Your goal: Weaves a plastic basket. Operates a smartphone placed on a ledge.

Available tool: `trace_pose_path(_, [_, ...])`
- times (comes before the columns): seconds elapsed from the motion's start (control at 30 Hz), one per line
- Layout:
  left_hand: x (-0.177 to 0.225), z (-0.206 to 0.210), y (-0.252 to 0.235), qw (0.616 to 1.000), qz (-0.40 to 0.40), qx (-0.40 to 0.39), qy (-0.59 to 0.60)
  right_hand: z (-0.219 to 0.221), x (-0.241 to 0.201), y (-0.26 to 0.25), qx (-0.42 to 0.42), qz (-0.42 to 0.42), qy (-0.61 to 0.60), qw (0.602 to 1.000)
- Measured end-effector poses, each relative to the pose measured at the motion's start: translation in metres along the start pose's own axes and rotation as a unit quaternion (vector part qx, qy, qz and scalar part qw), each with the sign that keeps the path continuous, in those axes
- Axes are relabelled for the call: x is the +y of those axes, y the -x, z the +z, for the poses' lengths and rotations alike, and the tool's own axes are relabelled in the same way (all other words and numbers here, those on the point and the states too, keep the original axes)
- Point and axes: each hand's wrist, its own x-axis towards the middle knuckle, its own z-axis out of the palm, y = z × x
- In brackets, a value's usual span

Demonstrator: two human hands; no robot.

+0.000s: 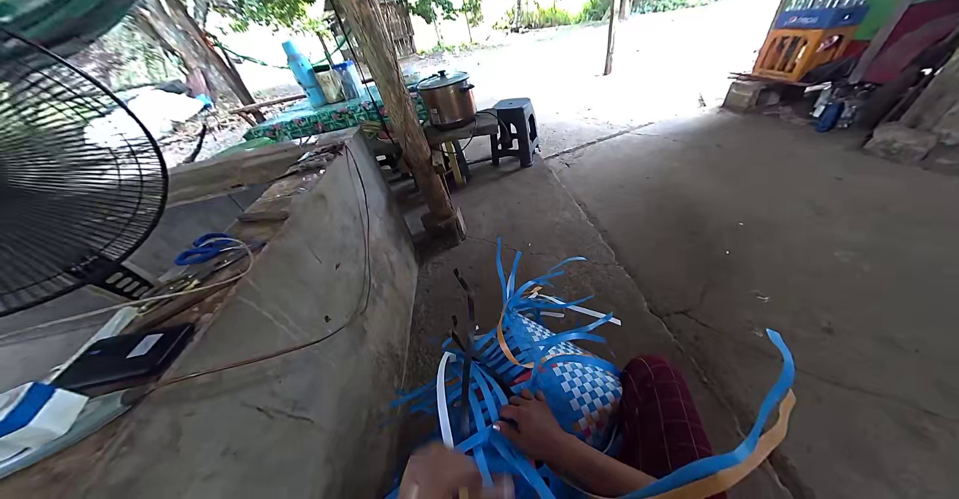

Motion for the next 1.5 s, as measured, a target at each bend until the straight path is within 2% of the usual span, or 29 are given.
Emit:
trace_pose_path(0.03, [-0.031,0.021,0.005,0.993,-0.044,-0.039,-0.107,-0.002,-0.001,0.002,0.000,-0.002,-0.004,1.000])
trace_pose_path(0.07, [-0.060,0.037,0.015,0.973,-0.128,-0.089,-0.167,-0.003,-0.001,0.004,-0.002,-0.002,-0.008,1.000])
trace_pose_path(0.13, [-0.114,0.061,0.043,0.922,-0.303,-0.142,-0.197,-0.004,-0.003,0.007,-0.016,0.006,-0.009,1.000])
trace_pose_path(0.17, [-0.133,0.070,0.056,0.896,-0.366,-0.158,-0.197,-0.004,-0.004,0.009,-0.019,0.008,-0.005,1.000])
trace_pose_path(0.23, [-0.151,0.083,0.067,0.855,-0.441,-0.201,-0.182,-0.003,-0.006,0.011,-0.021,0.010,-0.003,1.000])
trace_pose_path(0.3, [-0.157,0.094,0.064,0.828,-0.470,-0.251,-0.173,-0.002,-0.006,0.011,-0.019,0.009,0.004,1.000])
trace_pose_path(0.43, [-0.161,0.091,0.060,0.805,-0.453,-0.293,-0.247,-0.007,-0.004,0.013,-0.035,0.013,0.016,0.999])
trace_pose_path(0.5, [-0.167,0.078,0.063,0.801,-0.461,-0.310,-0.223,-0.010,-0.003,0.014,-0.033,0.012,0.018,0.999])
trace_pose_path(0.6, [-0.188,0.063,0.083,0.832,-0.440,-0.319,-0.110,-0.010,0.000,0.016,-0.037,0.001,0.008,0.999])
trace_pose_path(0.67, [-0.204,0.056,0.096,0.861,-0.403,-0.301,-0.083,-0.016,-0.002,0.016,-0.039,-0.008,-0.041,0.998])
trace_pose_path(0.77, [-0.223,0.053,0.101,0.894,-0.353,-0.265,-0.079,-0.032,-0.013,0.026,0.014,-0.030,-0.083,0.996])
trace_pose_path(0.87, [-0.213,0.047,0.085,0.883,-0.362,-0.286,-0.087,-0.048,-0.034,0.045,0.104,-0.058,-0.029,0.992])
trace_pose_path(0.93, [-0.206,0.049,0.072,0.872,-0.378,-0.302,-0.077,-0.061,-0.046,0.051,0.155,-0.108,-0.022,0.982])
trace_pose_path(1.0, [-0.200,0.057,0.061,0.865,-0.384,-0.319,-0.054,-0.062,-0.058,0.050,0.138,-0.142,-0.059,0.978])
trace_pose_path(1.03, [-0.196,0.061,0.055,0.864,-0.385,-0.322,-0.041,-0.059,-0.062,0.044,0.107,-0.145,-0.078,0.981])
trace_pose_path(1.1, [-0.190,0.069,0.051,0.871,-0.376,-0.315,-0.008,-0.054,-0.072,0.027,-0.005,-0.079,-0.091,0.993])
trace_pose_path(1.17, [-0.182,0.074,0.049,0.875,-0.357,-0.326,0.032,-0.043,-0.075,0.007,-0.048,-0.038,-0.099,0.993])
trace_pose_path(1.23, [-0.179,0.074,0.052,0.875,-0.349,-0.328,0.072,-0.035,-0.081,-0.001,-0.029,-0.027,-0.128,0.991])
trace_pose_path(1.33, [-0.187,0.064,0.064,0.881,-0.334,-0.319,0.103,-0.025,-0.092,0.018,0.023,-0.046,-0.182,0.982])
trace_pose_path(1.4, [-0.194,0.057,0.068,0.868,-0.352,-0.333,0.105,-0.005,-0.085,0.036,0.036,-0.095,-0.176,0.979])
trace_pose_path(1.5, [-0.200,0.053,0.072,0.833,-0.414,-0.339,0.140,0.040,-0.057,0.051,0.085,-0.221,-0.116,0.965])
